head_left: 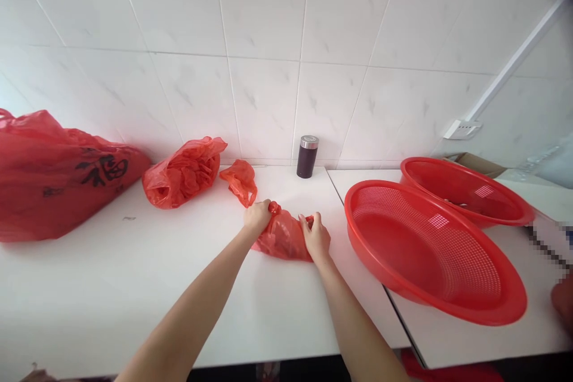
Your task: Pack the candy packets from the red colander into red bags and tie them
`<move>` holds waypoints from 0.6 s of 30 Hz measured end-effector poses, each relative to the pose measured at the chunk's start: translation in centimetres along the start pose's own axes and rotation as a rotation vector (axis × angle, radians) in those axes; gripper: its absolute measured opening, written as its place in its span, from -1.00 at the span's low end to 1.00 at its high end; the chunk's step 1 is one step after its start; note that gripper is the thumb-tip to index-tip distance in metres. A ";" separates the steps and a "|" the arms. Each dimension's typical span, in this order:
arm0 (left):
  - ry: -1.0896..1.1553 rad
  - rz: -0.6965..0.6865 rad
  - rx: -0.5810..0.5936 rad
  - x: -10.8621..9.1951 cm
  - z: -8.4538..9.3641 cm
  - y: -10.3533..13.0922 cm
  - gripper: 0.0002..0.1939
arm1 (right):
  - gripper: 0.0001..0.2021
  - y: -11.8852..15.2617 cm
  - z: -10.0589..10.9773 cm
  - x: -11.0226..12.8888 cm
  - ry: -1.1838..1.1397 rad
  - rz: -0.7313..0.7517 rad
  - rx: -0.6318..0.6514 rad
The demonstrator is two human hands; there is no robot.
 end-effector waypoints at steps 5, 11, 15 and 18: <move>0.011 0.025 -0.040 0.0 -1.1 0.1 -0.72 | -0.64 -0.1 -0.1 0.2 0.015 0.004 0.051; 0.027 0.028 -0.134 0.9 -1.7 0.9 -0.79 | -0.69 -0.3 -0.4 0.2 0.074 -0.018 0.104; 0.007 0.021 -0.172 1.0 -2.0 1.0 -0.79 | -0.75 -0.3 -0.5 0.2 0.128 -0.016 0.126; -0.017 0.006 -0.166 0.8 -2.1 1.0 -0.83 | -0.77 -0.3 -0.6 0.3 0.178 -0.001 0.136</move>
Point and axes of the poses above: each hand's wrist, its own y-axis away from the middle knuckle, its own z-axis out of the back of the hand, x = y × z, the point moved 3 cm from there along -y, towards the middle knuckle, and after that the axes turned 4 degrees about -x, right-handed, at the moved point
